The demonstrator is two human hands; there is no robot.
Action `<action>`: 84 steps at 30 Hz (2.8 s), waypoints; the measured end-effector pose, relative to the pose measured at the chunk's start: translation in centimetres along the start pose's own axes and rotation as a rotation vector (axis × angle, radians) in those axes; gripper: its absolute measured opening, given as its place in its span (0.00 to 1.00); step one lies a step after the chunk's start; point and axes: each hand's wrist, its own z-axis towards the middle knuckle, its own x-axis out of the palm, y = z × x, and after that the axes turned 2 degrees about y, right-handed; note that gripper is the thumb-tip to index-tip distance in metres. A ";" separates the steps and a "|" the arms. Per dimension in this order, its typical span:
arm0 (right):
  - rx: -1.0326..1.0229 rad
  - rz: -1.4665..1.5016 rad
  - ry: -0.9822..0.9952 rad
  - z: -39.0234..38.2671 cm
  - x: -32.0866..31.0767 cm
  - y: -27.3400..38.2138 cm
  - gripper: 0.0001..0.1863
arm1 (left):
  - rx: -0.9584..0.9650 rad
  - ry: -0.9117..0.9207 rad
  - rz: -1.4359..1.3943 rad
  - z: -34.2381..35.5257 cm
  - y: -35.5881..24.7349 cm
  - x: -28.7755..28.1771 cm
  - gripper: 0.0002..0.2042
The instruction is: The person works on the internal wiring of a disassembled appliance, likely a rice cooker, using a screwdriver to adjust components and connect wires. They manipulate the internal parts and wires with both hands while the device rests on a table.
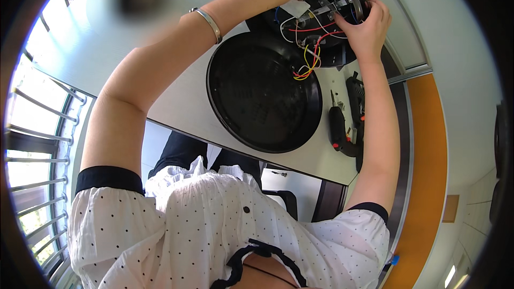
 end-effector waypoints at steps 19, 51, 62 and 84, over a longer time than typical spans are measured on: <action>-0.014 -0.024 0.011 0.0 0.1 -0.3 0.36 | -0.047 0.070 -0.219 -0.4 0.8 0.2 0.09; -0.003 -0.010 0.005 0.1 0.0 0.3 0.36 | -0.100 0.081 -0.240 -0.6 1.3 0.0 0.09; -0.019 -0.015 0.014 -0.1 0.2 -0.2 0.36 | -0.012 0.062 -0.084 -2.6 1.8 -0.3 0.14; 0.012 -0.058 0.026 0.2 -0.3 0.4 0.35 | 0.610 0.894 0.262 -18.9 -4.7 -7.9 0.04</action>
